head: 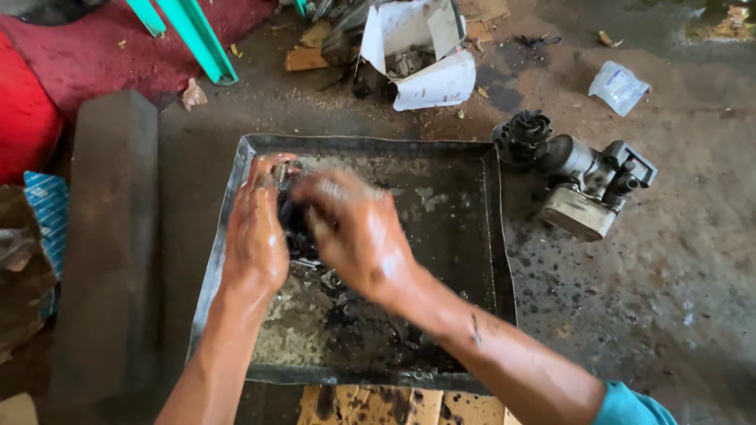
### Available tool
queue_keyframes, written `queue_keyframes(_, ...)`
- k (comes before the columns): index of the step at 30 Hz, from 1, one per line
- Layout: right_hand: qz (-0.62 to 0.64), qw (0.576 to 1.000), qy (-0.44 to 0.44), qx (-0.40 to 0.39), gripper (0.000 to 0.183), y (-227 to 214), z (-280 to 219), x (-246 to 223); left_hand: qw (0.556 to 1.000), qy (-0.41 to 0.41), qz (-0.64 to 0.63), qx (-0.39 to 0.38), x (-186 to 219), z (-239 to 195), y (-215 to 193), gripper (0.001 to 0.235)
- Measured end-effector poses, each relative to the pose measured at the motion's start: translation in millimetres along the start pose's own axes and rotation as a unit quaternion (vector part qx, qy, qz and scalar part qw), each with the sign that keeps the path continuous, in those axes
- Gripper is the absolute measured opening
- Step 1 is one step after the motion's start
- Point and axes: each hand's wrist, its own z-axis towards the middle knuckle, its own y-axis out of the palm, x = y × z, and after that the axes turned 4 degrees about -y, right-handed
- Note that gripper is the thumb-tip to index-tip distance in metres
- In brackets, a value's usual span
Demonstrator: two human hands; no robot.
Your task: The person scrubs a disassembled engine cylinder head with a yellow sponge in a metal tray filled with dark liquid. They rotate the part to clean multiple sides and crevices, then rinse it by hand in the same tray.
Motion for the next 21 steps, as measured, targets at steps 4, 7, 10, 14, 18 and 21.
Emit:
queue_keyframes(4, -0.007, 1.000, 0.020, -0.005, 0.021, -4, 7, 1, 1.000, 0.015, 0.005, 0.007, 7, 10, 0, 0.045)
queue_keyframes(7, -0.026, 0.999, 0.018, -0.011, 0.020, -5, 9, -1, 0.999, 0.018, 0.040, 0.003, 8, 9, 0, 0.045)
queue_keyframes(10, -0.016, 0.998, 0.053, 0.021, 0.023, -9, 10, -4, 0.999, -0.005, 0.040, 0.013, 12, 5, 4, 0.045)
queue_keyframes(14, -0.042, 0.999, 0.034, -0.005, 0.021, -16, 17, -11, 0.997, -0.044, 0.054, 0.029, 20, 14, 11, 0.043)
queue_keyframes(18, -0.061, 0.997, 0.043, 0.024, 0.022, -18, 16, -6, 0.994, 0.049, 0.091, 0.047, 15, 7, 16, 0.039)
queue_keyframes(21, -0.043, 0.998, 0.030, 0.022, 0.021, -25, 16, -8, 0.996, 0.050, 0.051, 0.044, 18, 9, 17, 0.038)
